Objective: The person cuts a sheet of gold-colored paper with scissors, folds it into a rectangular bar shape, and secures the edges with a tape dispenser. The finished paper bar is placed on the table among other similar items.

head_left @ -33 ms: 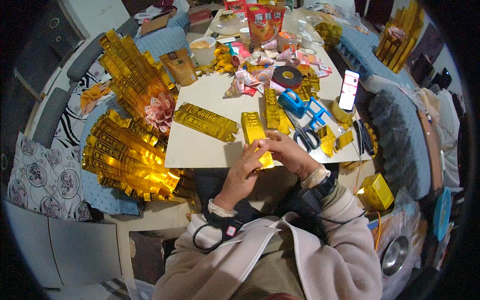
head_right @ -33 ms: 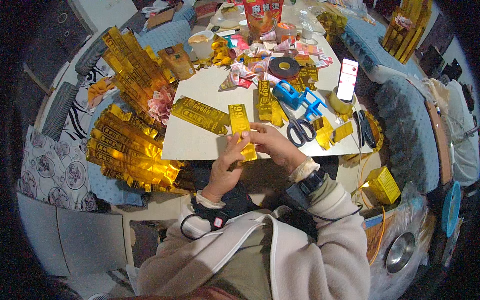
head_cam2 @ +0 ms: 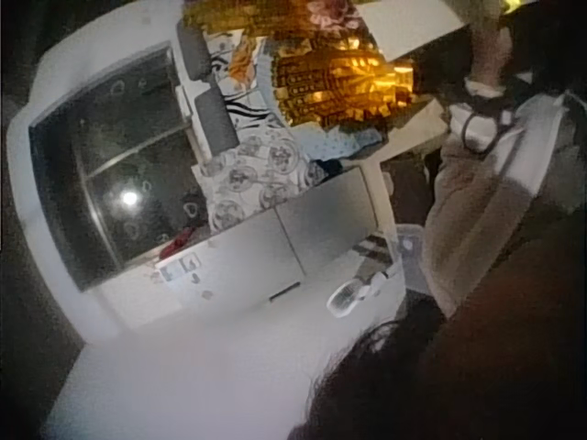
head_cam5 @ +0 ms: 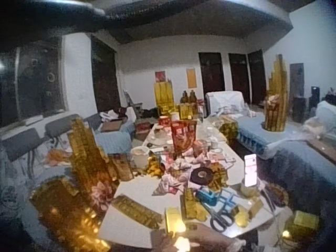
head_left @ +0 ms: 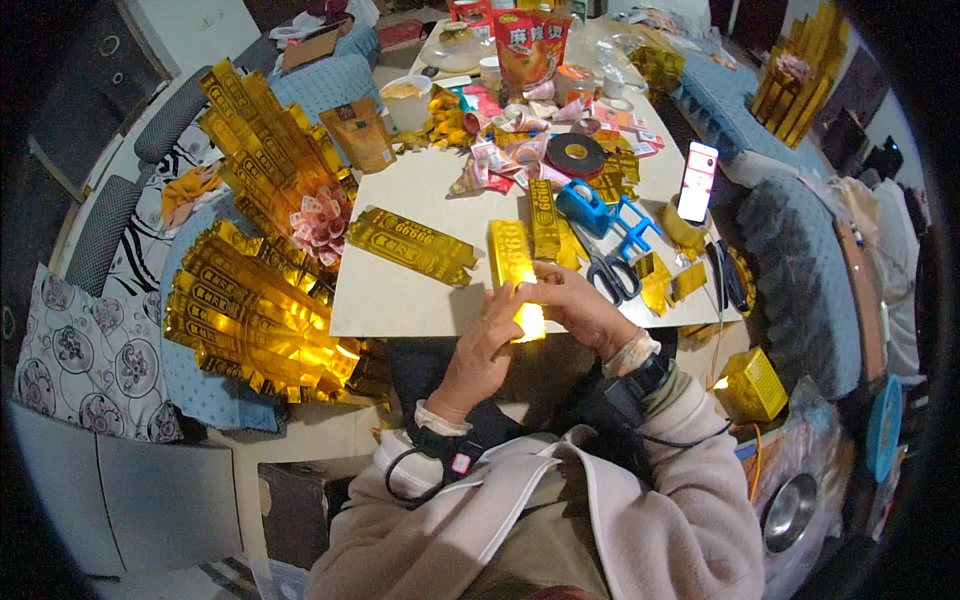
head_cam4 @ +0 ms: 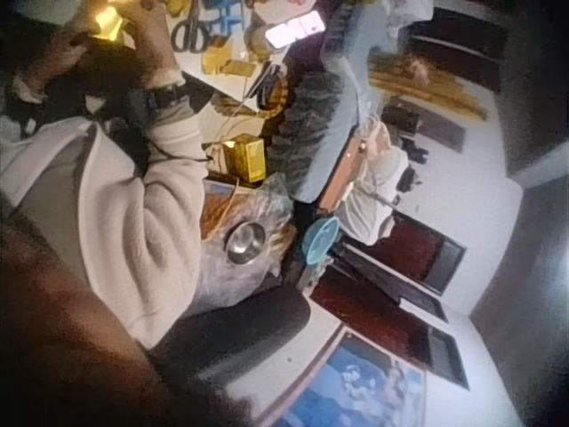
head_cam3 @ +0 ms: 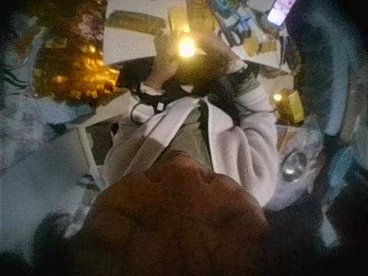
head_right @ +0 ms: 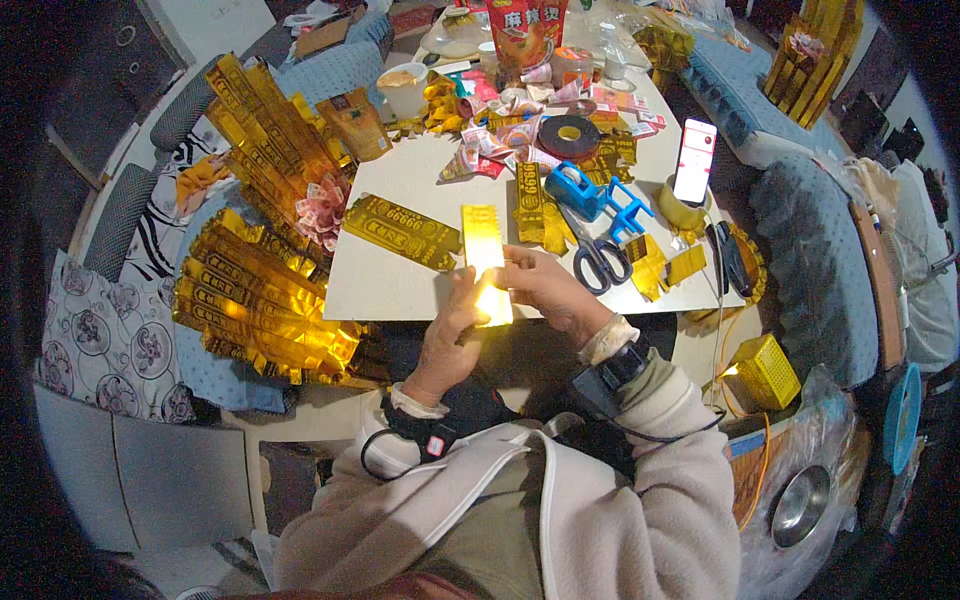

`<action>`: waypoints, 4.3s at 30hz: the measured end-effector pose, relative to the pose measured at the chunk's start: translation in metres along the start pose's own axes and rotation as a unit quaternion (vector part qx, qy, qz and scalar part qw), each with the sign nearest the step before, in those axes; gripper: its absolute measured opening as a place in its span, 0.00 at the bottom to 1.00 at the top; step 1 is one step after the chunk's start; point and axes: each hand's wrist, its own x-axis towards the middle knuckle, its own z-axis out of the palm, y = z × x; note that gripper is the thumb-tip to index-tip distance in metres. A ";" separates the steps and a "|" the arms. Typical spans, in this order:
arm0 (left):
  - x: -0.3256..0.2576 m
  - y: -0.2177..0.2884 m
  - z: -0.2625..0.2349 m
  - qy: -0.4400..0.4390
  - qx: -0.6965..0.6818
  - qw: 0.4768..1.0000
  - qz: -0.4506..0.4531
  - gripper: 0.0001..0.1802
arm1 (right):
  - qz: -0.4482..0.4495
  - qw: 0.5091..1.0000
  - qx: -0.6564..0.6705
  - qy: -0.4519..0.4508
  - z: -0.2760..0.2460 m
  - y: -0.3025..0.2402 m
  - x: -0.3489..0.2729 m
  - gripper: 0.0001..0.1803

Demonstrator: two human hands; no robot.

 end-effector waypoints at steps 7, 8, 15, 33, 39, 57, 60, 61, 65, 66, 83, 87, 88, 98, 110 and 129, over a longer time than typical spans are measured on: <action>-0.002 -0.014 -0.019 0.094 -0.139 0.971 -0.168 0.49 | -0.205 0.956 -0.200 0.057 -0.002 0.031 0.015 0.36; -0.001 -0.016 -0.020 0.096 -0.154 0.965 -0.189 0.49 | -0.228 0.931 -0.276 0.076 -0.001 0.039 0.016 0.37; 0.010 -0.023 -0.010 0.069 -0.256 0.917 -0.298 0.36 | -0.229 0.925 -0.304 0.008 -0.004 0.061 0.017 0.38; 0.010 -0.025 -0.004 0.128 -0.210 0.934 -0.260 0.46 | -0.257 0.654 -0.561 0.437 -0.155 0.020 -0.054 0.23; 0.010 -0.018 -0.011 0.151 -0.143 0.954 -0.215 0.40 | -0.241 0.644 -0.575 0.444 -0.165 0.034 -0.053 0.19; 0.001 0.027 0.048 -0.022 -0.514 0.771 -0.375 0.23 | -0.034 0.996 -0.065 0.050 -0.023 0.016 -0.082 0.12; -0.008 0.020 0.045 0.023 -0.459 0.773 -0.437 0.15 | -0.047 0.987 -0.132 0.085 -0.018 0.020 -0.078 0.13; -0.009 0.019 0.046 0.030 -0.469 0.766 -0.438 0.14 | -0.060 0.983 -0.148 0.087 -0.017 0.022 -0.078 0.12; -0.013 0.016 0.048 0.023 -0.484 0.755 -0.441 0.14 | -0.139 0.926 -0.316 0.154 -0.031 0.022 -0.077 0.11; -0.013 0.016 0.047 0.016 -0.488 0.749 -0.448 0.14 | -0.176 0.890 -0.380 0.183 -0.041 0.019 -0.075 0.11; -0.013 0.010 0.066 0.087 -0.527 0.653 -0.537 0.20 | -0.106 0.625 -0.706 0.316 -0.106 0.018 -0.062 0.20; -0.013 0.005 0.082 0.144 -0.532 0.629 -0.548 0.17 | -0.065 0.823 -0.464 0.321 -0.105 0.015 -0.112 0.15; -0.013 0.003 0.085 0.138 -0.520 0.631 -0.559 0.17 | -0.168 0.904 -0.290 0.264 -0.098 0.021 -0.121 0.22; -0.003 -0.001 0.104 0.133 -0.496 0.645 -0.565 0.12 | 0.050 0.981 -0.155 0.107 -0.070 0.062 -0.178 0.31; -0.007 0.001 0.110 0.151 -0.520 0.630 -0.556 0.12 | 0.096 0.983 -0.150 0.038 -0.060 0.066 -0.170 0.35; -0.010 0.006 0.104 0.120 -0.482 0.662 -0.561 0.13 | 0.101 0.986 -0.128 0.035 -0.045 0.057 -0.155 0.33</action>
